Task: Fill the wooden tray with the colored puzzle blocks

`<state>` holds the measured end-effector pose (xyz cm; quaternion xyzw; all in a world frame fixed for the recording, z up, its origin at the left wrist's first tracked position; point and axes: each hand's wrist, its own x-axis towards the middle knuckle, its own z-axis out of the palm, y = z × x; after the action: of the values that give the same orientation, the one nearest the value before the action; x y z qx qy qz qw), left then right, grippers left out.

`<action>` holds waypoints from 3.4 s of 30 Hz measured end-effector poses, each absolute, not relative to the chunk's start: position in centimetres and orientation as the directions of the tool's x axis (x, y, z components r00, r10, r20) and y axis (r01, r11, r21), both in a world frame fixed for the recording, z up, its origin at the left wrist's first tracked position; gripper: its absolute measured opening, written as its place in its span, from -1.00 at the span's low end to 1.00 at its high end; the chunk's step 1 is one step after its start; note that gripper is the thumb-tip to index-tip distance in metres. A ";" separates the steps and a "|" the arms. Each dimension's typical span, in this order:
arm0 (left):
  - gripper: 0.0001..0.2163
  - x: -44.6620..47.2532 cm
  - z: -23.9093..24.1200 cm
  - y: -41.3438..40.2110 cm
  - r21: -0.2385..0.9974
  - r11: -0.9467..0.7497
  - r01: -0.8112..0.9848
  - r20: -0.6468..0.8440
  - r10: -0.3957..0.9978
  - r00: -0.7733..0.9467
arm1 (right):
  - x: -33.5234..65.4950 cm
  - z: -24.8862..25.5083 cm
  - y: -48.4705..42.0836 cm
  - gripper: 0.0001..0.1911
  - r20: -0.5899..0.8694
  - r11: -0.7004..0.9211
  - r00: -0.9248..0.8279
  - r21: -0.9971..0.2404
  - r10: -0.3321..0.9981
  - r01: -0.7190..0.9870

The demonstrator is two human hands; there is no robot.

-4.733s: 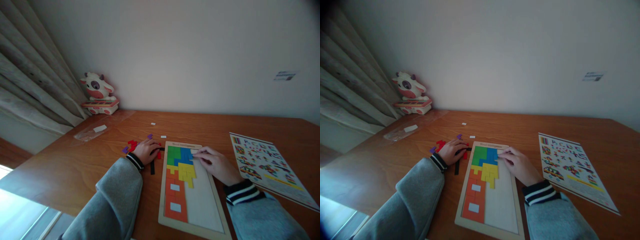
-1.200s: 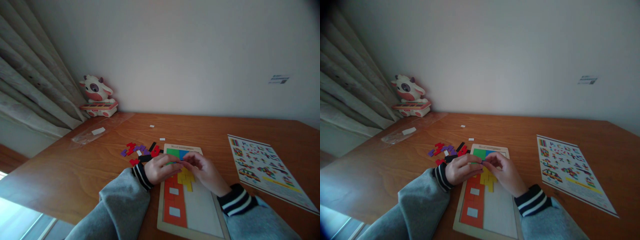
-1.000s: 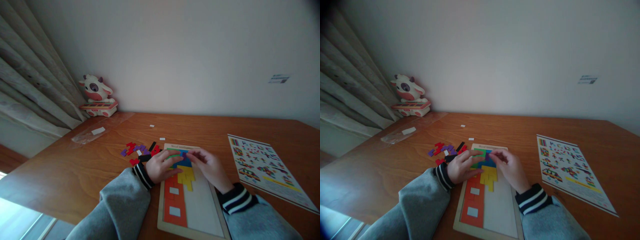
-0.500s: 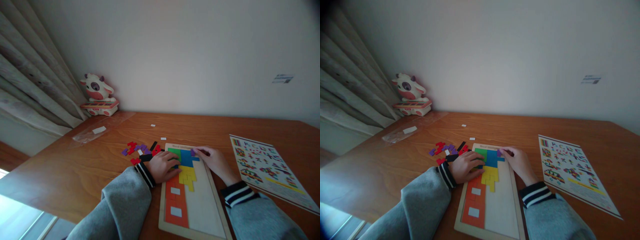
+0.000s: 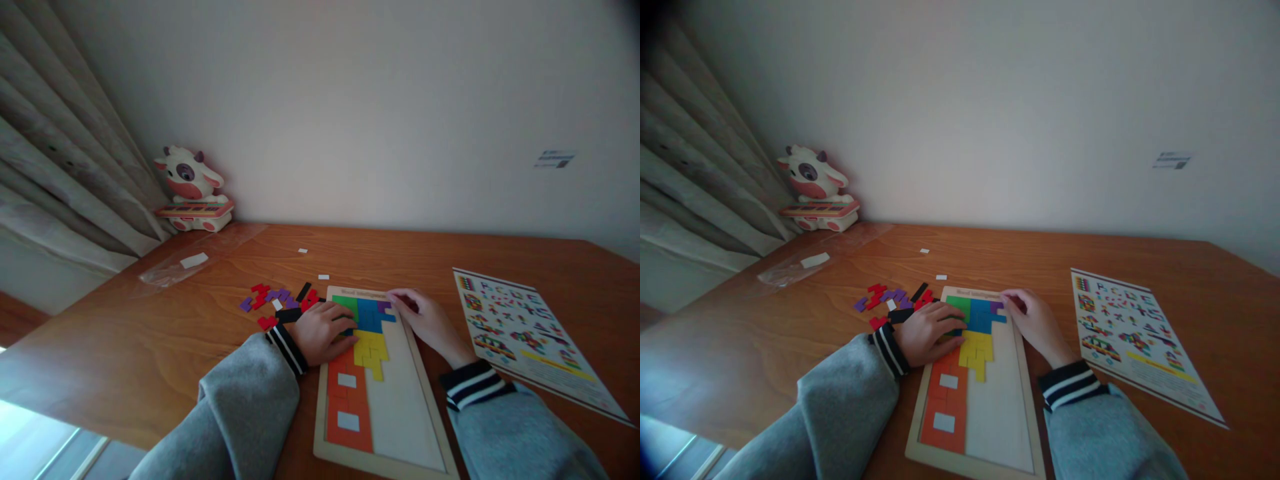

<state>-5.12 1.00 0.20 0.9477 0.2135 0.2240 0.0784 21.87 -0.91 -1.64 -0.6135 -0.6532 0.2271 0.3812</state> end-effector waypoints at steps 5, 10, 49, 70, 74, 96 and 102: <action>-0.76 -5.1 0.2 1.0 0.238 -0.896 0.374 0.393 0.441 0.807 | 23.8 -1.8 -1.4 -0.55 0.160 0.195 -0.112 -0.781 0.981 0.593; -0.76 -5.2 -0.1 1.1 0.239 -0.895 0.376 0.391 0.443 0.807 | 23.8 -2.1 -1.5 -0.62 0.189 0.196 -0.084 -0.715 0.978 0.671; -0.75 -9.6 3.0 3.0 -0.050 -0.298 0.953 0.073 0.951 0.301 | 23.1 -1.7 -2.0 -0.58 0.242 0.169 0.014 -0.715 0.970 0.678; -0.83 -5.8 0.9 -0.4 0.265 -0.941 0.210 0.723 0.338 0.602 | 16.6 1.4 -4.7 -0.72 0.259 0.357 -0.252 -0.774 0.932 0.523; -0.83 -5.4 0.7 -1.0 0.271 -0.956 0.115 0.738 0.283 0.613 | 15.3 1.0 -5.1 -0.76 0.212 0.355 -0.338 -0.822 0.917 0.446; -0.79 -5.0 0.2 -0.4 0.266 -0.898 0.350 0.435 0.436 0.788 | 21.7 -2.9 -1.9 -0.68 0.242 0.059 0.174 -0.726 0.955 0.685; -0.81 -5.1 0.1 -0.4 0.264 -0.894 0.363 0.407 0.444 0.798 | 21.7 -3.5 -1.6 -0.69 0.340 0.114 0.155 -0.653 0.928 0.749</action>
<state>-5.06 -0.45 0.10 0.9443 0.2137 0.2350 0.0865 21.68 -1.61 -3.50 -0.6554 -0.6393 0.1164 0.3849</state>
